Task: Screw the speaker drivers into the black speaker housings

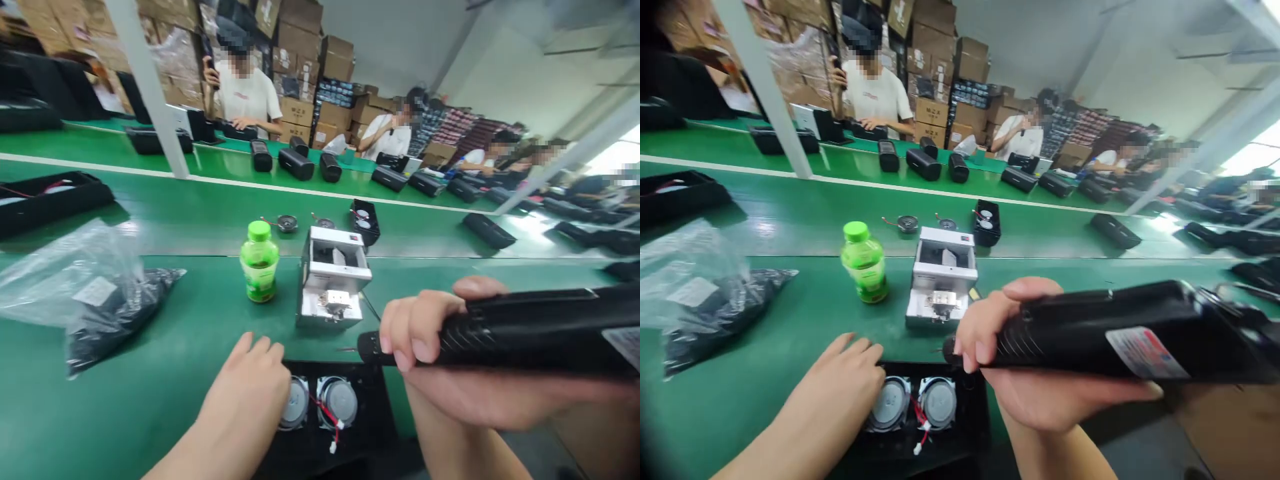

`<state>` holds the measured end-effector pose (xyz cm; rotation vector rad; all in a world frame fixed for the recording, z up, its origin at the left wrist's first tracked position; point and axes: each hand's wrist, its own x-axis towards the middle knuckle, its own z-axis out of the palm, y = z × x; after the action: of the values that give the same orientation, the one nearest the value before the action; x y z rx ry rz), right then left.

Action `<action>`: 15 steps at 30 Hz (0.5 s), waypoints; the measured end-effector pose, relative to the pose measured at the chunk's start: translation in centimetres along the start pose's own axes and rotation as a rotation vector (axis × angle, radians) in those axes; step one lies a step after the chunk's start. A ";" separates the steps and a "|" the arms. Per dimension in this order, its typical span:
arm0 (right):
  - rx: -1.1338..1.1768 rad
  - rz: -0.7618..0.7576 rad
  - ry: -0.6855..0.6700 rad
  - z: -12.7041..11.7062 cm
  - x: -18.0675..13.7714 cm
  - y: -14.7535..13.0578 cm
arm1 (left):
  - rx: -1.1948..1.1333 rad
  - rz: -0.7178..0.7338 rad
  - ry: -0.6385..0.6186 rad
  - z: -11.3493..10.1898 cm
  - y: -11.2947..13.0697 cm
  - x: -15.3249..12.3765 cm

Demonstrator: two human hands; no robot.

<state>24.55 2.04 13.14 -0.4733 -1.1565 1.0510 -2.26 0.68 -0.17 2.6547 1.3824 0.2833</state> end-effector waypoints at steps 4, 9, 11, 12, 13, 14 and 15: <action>0.039 -0.038 0.052 -0.2 0.4 -0.5 | -0.058 0.101 0.195 -0.7 -1.5 -2.0; 0.117 -0.028 0.094 1.1 -1.4 -0.8 | -0.232 0.093 0.560 -1.4 -1.3 -3.2; 0.142 -0.035 0.104 1.9 -2.4 -0.9 | -0.239 0.158 0.603 -1.6 -0.4 -2.6; 0.154 -0.034 0.102 2.3 -2.8 -1.0 | -0.236 0.192 0.625 -1.8 0.0 -2.3; 0.165 -0.031 0.098 2.6 -3.2 -1.0 | -0.238 0.221 0.648 -1.9 0.4 -1.9; 0.173 -0.022 0.094 3.0 -3.5 -1.1 | -0.247 0.243 0.672 -2.0 0.7 -1.7; 0.179 -0.011 0.091 3.3 -3.6 -1.1 | -0.264 0.258 0.683 -2.2 0.9 -1.6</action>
<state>21.92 -2.23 13.38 -0.3689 -0.9743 1.1011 -2.90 -1.05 1.96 2.5984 1.0115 1.3971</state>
